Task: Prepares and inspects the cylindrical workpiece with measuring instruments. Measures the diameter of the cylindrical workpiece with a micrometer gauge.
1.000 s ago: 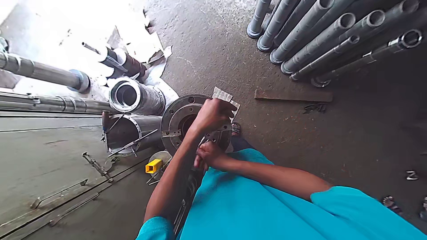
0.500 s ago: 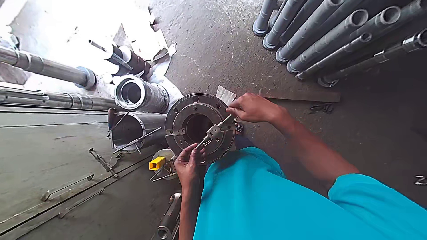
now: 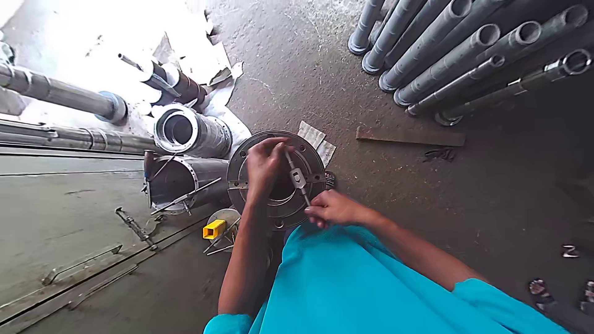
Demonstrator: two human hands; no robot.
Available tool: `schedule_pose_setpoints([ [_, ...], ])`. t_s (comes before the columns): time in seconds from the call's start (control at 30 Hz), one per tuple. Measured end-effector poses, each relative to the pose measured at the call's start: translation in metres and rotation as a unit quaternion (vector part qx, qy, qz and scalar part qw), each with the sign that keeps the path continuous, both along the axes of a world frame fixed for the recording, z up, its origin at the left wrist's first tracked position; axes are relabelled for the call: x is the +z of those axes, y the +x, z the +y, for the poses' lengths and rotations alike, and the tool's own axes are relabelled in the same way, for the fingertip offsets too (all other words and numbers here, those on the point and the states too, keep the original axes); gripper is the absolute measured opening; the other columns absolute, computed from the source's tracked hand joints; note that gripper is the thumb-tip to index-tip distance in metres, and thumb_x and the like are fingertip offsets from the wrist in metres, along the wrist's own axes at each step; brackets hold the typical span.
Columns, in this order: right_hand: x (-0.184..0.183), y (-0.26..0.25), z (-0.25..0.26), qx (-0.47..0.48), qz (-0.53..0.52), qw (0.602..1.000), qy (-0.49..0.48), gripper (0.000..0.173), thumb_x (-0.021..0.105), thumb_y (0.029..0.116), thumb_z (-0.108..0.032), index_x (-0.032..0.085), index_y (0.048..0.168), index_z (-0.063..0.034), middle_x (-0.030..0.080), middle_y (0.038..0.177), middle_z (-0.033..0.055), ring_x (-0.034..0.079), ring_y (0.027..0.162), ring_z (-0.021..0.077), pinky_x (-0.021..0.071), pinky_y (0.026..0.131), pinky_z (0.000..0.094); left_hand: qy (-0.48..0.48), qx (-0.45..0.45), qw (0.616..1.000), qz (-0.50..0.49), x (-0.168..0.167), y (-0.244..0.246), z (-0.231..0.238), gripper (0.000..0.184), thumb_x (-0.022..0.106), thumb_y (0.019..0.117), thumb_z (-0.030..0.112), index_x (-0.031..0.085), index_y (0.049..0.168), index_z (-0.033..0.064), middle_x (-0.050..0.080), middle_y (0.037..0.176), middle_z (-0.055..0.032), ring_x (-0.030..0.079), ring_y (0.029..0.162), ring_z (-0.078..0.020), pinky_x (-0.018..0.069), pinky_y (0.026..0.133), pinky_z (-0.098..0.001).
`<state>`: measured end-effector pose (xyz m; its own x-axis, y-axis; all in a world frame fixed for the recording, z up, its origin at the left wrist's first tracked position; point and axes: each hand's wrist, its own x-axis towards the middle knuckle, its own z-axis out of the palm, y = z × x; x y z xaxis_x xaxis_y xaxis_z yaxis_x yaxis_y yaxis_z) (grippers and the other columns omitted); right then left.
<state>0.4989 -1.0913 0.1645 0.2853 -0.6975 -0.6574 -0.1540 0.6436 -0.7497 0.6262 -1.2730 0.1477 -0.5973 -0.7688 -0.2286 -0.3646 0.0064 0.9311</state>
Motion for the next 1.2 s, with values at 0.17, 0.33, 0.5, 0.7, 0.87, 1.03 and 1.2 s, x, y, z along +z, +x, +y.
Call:
schedule_pose_setpoints([
  [0.17,0.002,-0.088,-0.021,-0.007,0.143,0.982,-0.127,0.039,0.053,0.1077,-0.031,0.074,0.089,-0.0044,0.069,0.074,0.0042,0.064,0.063,0.0148,0.0556,0.066,0.0411,0.066,0.164,0.984,0.024,-0.01,0.097,0.06,0.016,0.063,0.1003,0.012,0.069,0.105,-0.001,0.074,0.089,-0.0078,0.073,0.077,-0.0182,0.0642,0.072,-0.0377],
  [0.33,0.013,-0.095,-0.038,0.036,0.172,0.978,-0.116,0.041,0.049,0.1095,-0.033,0.07,0.085,-0.0066,0.068,0.073,0.0032,0.064,0.062,0.0145,0.0541,0.064,0.0392,0.111,0.252,0.96,0.045,-0.008,0.09,0.085,0.011,0.059,0.1018,0.003,0.065,0.107,-0.0058,0.076,0.09,-0.0132,0.077,0.078,-0.0232,0.067,0.073,-0.0388],
  [0.5,0.002,-0.016,0.004,0.009,-0.043,0.999,-0.002,0.038,0.04,0.1123,-0.025,0.068,0.105,-0.0002,0.067,0.081,0.0024,0.062,0.062,0.0068,0.0554,0.058,0.026,-0.01,-0.004,1.0,-0.017,0.0,0.014,0.002,0.022,0.061,0.1029,0.016,0.07,0.119,0.0032,0.076,0.105,-0.0068,0.074,0.089,-0.0145,0.0622,0.083,-0.0363],
  [0.7,-0.008,0.124,-0.047,-0.406,-0.18,0.896,-0.021,0.029,0.046,0.1077,-0.008,0.058,0.132,0.0031,0.071,0.103,0.008,0.066,0.087,0.005,0.0557,0.079,0.0229,-0.097,-0.497,0.849,-0.151,0.047,-0.088,0.031,0.017,0.07,0.0906,0.007,0.077,0.104,0.015,0.076,0.089,0.0011,0.072,0.08,-0.0133,0.0591,0.079,-0.0419],
  [0.87,0.02,0.067,-0.026,-0.171,-0.197,0.964,-0.049,0.028,0.045,0.1095,-0.014,0.069,0.105,0.0013,0.072,0.077,0.0004,0.06,0.054,0.0021,0.0503,0.05,0.019,-0.219,-0.262,0.934,-0.106,0.062,0.014,0.029,0.029,0.061,0.0992,0.009,0.069,0.126,0.0169,0.074,0.102,-0.0041,0.071,0.081,-0.0179,0.059,0.073,-0.0449],
  [1.03,0.02,-0.052,-0.022,-0.053,0.267,0.875,-0.401,0.023,0.06,0.0994,-0.026,0.077,0.107,-0.013,0.075,0.094,0.0037,0.072,0.082,0.017,0.0603,0.074,0.0439,-0.051,-0.032,0.996,-0.065,0.006,0.124,0.047,0.032,0.058,0.1027,0.021,0.064,0.129,0.0037,0.076,0.111,-0.0043,0.074,0.094,-0.0127,0.0619,0.084,-0.0351],
  [1.2,0.014,-0.116,-0.046,0.182,0.231,0.931,-0.214,0.032,0.053,0.1075,-0.03,0.077,0.093,-0.014,0.07,0.07,-0.0011,0.064,0.061,0.0131,0.0531,0.062,0.0408,0.116,0.227,0.959,0.126,-0.011,0.089,0.092,0.02,0.055,0.1031,0.0,0.065,0.117,-0.0106,0.077,0.097,-0.0192,0.078,0.085,-0.0268,0.066,0.08,-0.0404],
])
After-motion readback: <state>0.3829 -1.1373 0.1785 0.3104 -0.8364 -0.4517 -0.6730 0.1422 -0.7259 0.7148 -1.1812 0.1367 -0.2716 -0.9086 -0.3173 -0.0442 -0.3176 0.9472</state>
